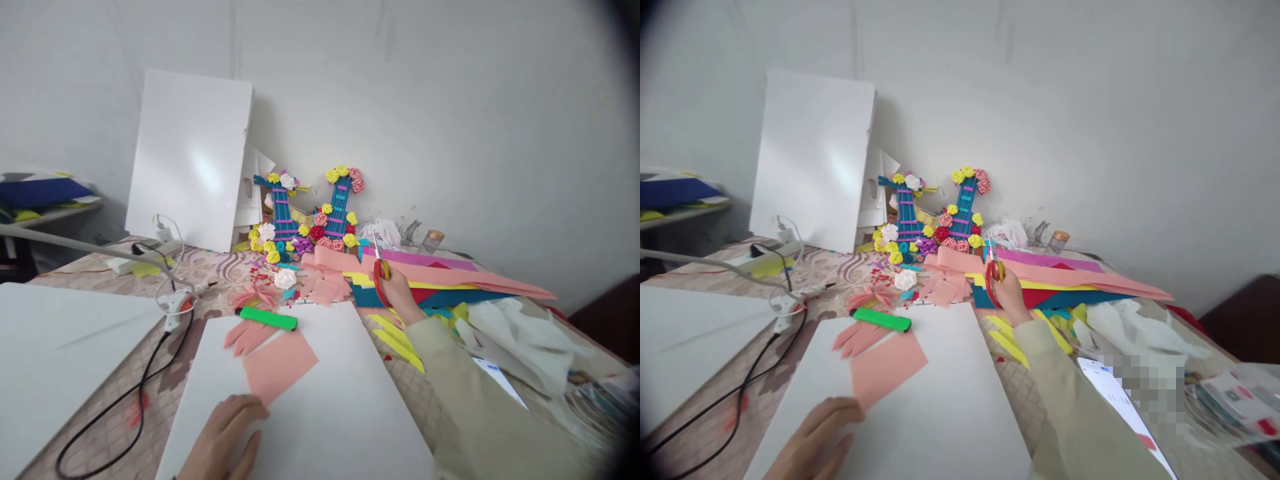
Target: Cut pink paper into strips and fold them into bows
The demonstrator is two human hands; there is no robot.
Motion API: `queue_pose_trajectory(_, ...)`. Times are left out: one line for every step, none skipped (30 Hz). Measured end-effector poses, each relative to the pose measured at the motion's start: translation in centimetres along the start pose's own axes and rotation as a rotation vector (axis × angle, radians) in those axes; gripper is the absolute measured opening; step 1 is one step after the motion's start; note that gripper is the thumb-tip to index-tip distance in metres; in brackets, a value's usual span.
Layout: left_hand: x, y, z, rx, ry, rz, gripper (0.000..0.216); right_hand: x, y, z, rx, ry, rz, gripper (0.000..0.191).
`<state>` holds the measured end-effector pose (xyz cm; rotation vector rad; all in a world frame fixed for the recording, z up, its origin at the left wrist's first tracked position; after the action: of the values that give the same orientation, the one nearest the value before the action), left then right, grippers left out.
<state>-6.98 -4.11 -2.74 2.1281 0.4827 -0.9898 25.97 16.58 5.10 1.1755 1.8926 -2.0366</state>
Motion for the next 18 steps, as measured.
queue_pose_trajectory(-0.2,0.1,-0.1,0.003,0.016,-0.108,0.028,0.0,0.1,1.5,-0.023,-0.036,-0.018,0.036)
queue_pose_trajectory(-0.3,0.2,-0.2,0.008,-0.014,-0.197,0.034,0.1,0.2,3.0,-0.042,-0.073,-0.028,0.037)
queue_pose_trajectory(-0.2,0.3,-0.3,0.021,-0.073,-0.261,0.039,0.2,0.3,4.4,-0.061,-0.106,-0.033,0.037)
queue_pose_trajectory(-0.1,0.4,-0.4,0.043,-0.125,-0.304,0.042,0.3,0.3,5.6,-0.082,-0.133,-0.030,0.037)
queue_pose_trajectory(0.1,0.4,-0.3,0.059,-0.178,-0.328,0.043,0.4,0.3,6.6,-0.105,-0.152,-0.018,0.035)
queue_pose_trajectory(0.2,0.4,-0.3,0.069,-0.208,-0.345,0.044,0.4,0.3,7.5,-0.127,-0.164,0.003,0.033)
queue_pose_trajectory(0.3,0.5,-0.2,0.072,-0.226,-0.353,0.045,0.4,0.4,8.1,-0.148,-0.169,0.033,0.031)
queue_pose_trajectory(0.4,0.5,-0.1,0.071,-0.238,-0.356,0.046,0.4,0.5,8.6,-0.166,-0.169,0.072,0.027)
queue_pose_trajectory(0.4,0.6,0.0,0.065,-0.238,-0.357,0.046,0.3,0.8,8.9,-0.180,-0.166,0.116,0.024)
queue_pose_trajectory(0.4,0.8,0.1,0.060,-0.239,-0.355,0.047,0.1,1.2,9.1,-0.190,-0.162,0.163,0.021)
queue_pose_trajectory(0.3,1.1,0.1,0.051,-0.242,-0.350,0.047,0.0,1.7,9.1,-0.197,-0.161,0.210,0.018)
queue_pose_trajectory(0.1,1.4,0.1,0.039,-0.246,-0.342,0.047,-0.2,2.3,9.0,-0.202,-0.163,0.254,0.015)
queue_pose_trajectory(-0.1,1.7,0.1,0.031,-0.259,-0.325,0.046,-0.5,3.0,8.9,-0.202,-0.168,0.296,0.013)
queue_pose_trajectory(-0.4,2.0,0.1,0.027,-0.284,-0.299,0.044,-0.7,3.8,8.7,-0.196,-0.172,0.334,0.012)
queue_pose_trajectory(-0.7,2.3,-0.1,0.025,-0.307,-0.270,0.042,-1.0,4.7,8.4,-0.184,-0.174,0.371,0.011)
queue_pose_trajectory(-1.0,2.5,-0.3,0.035,-0.335,-0.236,0.039,-1.3,5.5,8.2,-0.166,-0.172,0.405,0.011)
queue_pose_trajectory(-1.4,2.5,-0.5,0.033,-0.341,-0.221,0.035,-1.6,6.3,7.9,-0.146,-0.165,0.436,0.012)
queue_pose_trajectory(-1.8,2.3,-0.9,0.022,-0.316,-0.229,0.032,-1.8,7.1,7.7,-0.124,-0.156,0.465,0.013)
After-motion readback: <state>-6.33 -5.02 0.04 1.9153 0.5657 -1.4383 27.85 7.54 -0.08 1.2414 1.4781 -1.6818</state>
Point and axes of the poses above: each hand's wrist, its own z-axis away from the middle knuckle, its own x-axis out of the palm, y = z × x, the point moved 3 cm from there along -z, towards the middle knuckle, and after that the axes turned 12 degrees about x, right-handed, at the moved point
